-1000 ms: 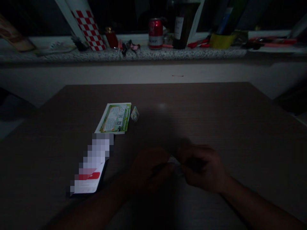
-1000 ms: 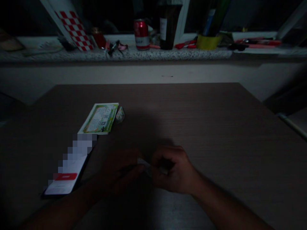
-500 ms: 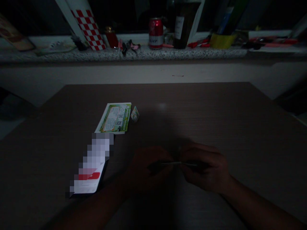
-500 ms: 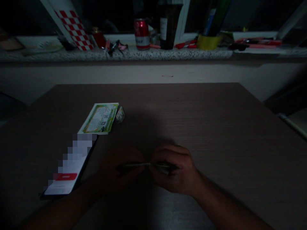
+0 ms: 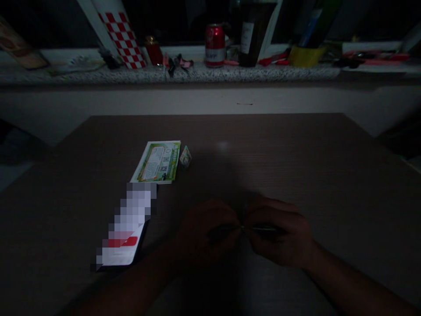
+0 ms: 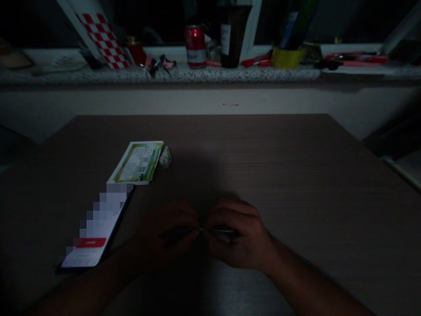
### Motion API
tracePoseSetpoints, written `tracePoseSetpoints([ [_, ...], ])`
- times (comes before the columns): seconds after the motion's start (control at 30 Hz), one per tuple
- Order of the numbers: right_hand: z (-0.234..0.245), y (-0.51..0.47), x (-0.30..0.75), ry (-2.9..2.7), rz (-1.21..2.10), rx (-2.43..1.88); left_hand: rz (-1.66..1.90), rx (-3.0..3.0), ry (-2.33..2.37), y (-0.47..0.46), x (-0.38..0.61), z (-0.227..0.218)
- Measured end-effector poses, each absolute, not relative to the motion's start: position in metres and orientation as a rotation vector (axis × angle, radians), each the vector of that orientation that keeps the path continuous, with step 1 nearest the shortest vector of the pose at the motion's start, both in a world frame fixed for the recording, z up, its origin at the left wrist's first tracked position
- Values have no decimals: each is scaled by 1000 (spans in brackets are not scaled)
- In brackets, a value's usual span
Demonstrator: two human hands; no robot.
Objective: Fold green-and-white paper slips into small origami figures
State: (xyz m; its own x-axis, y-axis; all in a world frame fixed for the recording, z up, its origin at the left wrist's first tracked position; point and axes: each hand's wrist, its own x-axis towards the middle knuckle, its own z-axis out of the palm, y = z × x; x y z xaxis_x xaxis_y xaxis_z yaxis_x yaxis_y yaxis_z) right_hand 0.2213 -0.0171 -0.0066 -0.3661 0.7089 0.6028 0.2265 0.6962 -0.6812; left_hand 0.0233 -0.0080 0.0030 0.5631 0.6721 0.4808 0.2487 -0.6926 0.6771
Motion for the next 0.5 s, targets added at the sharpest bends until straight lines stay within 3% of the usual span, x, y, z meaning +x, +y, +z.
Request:
tracePoseSetpoints([
  [0.5, -9, -17, 222, -1922, 603, -769, 1041, 2121, 758, -10, 24, -1],
])
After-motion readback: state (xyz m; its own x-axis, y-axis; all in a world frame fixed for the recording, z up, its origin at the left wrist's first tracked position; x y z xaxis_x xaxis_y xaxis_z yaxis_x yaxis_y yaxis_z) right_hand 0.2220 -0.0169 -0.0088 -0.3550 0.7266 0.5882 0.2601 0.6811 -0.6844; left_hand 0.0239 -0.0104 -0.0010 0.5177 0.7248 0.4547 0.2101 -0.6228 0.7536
